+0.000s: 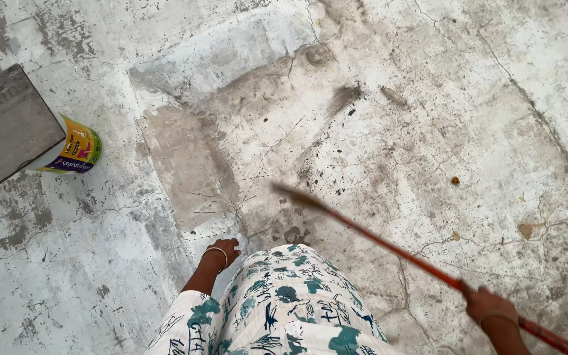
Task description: The person sweeps debris across a concrete rooftop using a long-handled broom, moving around the space to collect dirt and small items.
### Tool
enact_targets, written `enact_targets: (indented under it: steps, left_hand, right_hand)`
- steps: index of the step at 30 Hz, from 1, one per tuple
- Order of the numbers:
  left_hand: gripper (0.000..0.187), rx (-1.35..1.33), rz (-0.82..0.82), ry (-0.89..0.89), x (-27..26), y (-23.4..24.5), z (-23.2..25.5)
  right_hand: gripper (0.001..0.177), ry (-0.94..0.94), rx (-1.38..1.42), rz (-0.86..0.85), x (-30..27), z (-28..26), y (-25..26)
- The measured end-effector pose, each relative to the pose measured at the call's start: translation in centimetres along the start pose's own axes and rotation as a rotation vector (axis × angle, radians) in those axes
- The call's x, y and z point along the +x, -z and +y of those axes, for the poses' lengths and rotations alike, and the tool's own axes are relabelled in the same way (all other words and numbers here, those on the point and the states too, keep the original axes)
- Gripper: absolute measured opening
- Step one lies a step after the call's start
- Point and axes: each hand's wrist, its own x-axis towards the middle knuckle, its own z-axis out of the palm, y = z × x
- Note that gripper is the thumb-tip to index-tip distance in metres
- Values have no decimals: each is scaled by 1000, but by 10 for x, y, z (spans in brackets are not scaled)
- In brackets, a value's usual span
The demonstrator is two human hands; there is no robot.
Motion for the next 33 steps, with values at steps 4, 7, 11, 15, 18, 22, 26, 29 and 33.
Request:
enact_targets:
  steps: [4,7,11,15,18,22,26,29,33]
  left_hand:
    - [42,50,-11,-35,0,0,8]
    - [42,63,-9,-68,0,7,21]
    - [42,24,51,-90,-4,19,28]
    - [44,-50,80,-65,1,11,32]
    - [46,49,-13,-46,7,6,36]
    - [47,16,58,-144,10,12,50]
    - [44,-51,121,-154,0,22,51]
    - [43,-51,69,-71,-4,12,37]
    - [43,-60,62,3,-13,-10,3]
  right_hand:
    - [49,-48,38,107,44,-26,30]
    - [51,-58,189,325,57,-61,49]
    - [52,-120,713,203,11,-53,51]
    - [58,76,1358,-209,16,-75,74]
    - [70,260,1604,-330,39,-133,59]
    - [80,297,802,83,75,-230,65]
    - [60,427,409,44,53,-248,47]
    - [56,508,84,22,29,-250,36]
    - [42,355,38,23,44,-228,26]
